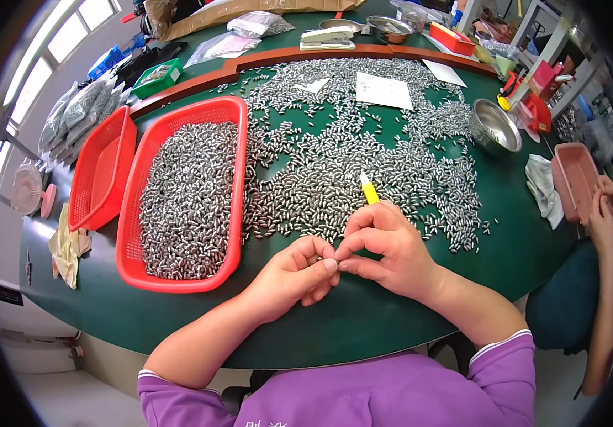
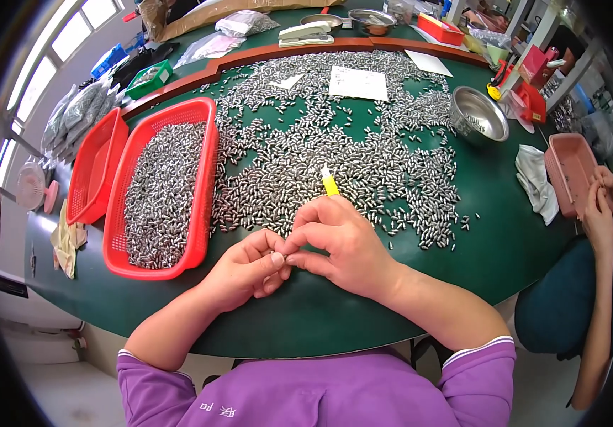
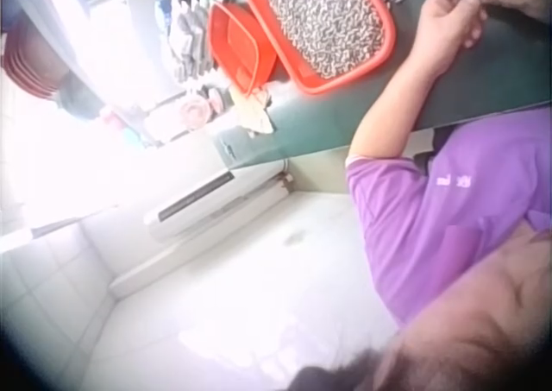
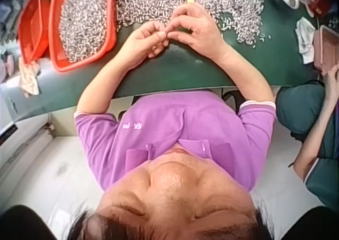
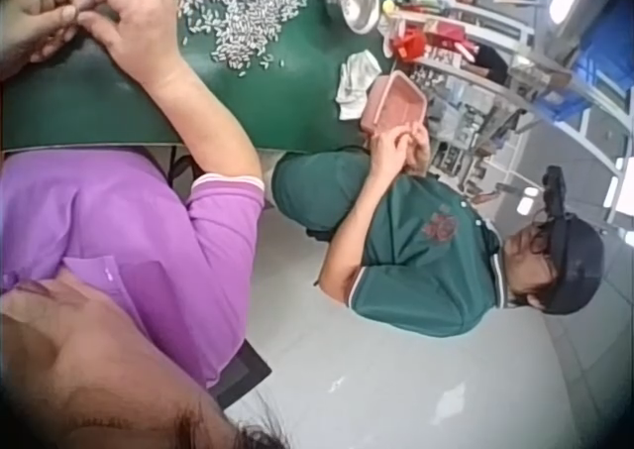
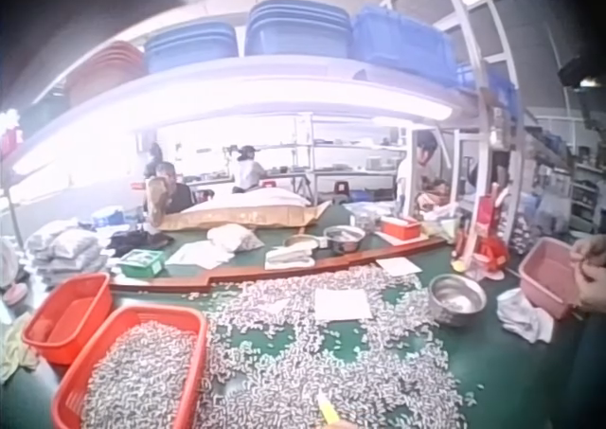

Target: Sorting and inspecting small metal components on a workbench in a factory environment.

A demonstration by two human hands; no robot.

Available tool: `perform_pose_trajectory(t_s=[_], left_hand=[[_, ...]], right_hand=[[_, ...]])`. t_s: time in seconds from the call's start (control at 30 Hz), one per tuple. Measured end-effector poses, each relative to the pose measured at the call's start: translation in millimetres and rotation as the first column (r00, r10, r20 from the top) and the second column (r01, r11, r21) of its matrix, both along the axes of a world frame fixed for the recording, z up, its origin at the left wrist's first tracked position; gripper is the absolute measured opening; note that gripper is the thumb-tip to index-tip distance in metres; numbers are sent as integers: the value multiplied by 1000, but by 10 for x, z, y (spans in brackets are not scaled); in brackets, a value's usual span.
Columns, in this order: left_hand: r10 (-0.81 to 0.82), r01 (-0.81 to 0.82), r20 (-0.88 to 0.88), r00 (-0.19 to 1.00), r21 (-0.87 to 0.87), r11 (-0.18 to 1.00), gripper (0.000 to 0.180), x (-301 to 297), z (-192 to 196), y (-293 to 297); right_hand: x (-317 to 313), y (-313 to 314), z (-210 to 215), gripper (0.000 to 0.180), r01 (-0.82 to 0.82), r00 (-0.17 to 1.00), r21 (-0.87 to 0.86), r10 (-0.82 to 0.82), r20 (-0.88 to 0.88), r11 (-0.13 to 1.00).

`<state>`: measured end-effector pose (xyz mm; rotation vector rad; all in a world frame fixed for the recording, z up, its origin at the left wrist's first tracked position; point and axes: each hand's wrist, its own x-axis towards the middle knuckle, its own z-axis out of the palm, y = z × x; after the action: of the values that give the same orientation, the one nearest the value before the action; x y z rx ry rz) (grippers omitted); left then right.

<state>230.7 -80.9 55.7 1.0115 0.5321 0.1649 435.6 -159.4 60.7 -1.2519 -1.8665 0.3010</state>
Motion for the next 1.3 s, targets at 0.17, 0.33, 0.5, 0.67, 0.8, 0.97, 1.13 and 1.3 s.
perform_pose_trajectory(t_s=[0.17,0.33,0.5,0.67,0.8,0.97,1.13,1.3], left_hand=[[-17,18,-21,1000,29,999,17,3,8,3],[2,-2,16,1000,-15,1000,16,0,-26,-1],[51,-48,100,994,-27,998,16,11,-79,-14],[25,-20,99,995,-51,999,20,-9,-81,5],[26,-19,112,993,-65,998,22,-8,-85,7],[68,-61,98,993,-68,996,23,10,-76,-18],[108,-98,96,990,-98,990,19,9,-80,-7],[206,-177,124,971,-209,962,19,21,-71,-6]], right_hand=[[1,15,-10,19,-20,999,80,17,35,997],[5,14,29,17,-1,999,116,-4,43,993],[30,24,12,21,50,998,139,-54,23,989],[-4,14,61,17,13,998,153,-22,57,988],[-9,24,37,15,5,998,166,-15,56,986],[22,24,10,14,43,995,140,-55,83,989],[66,53,-65,16,151,965,96,-168,202,984],[39,66,-99,17,147,943,92,-168,286,985]])
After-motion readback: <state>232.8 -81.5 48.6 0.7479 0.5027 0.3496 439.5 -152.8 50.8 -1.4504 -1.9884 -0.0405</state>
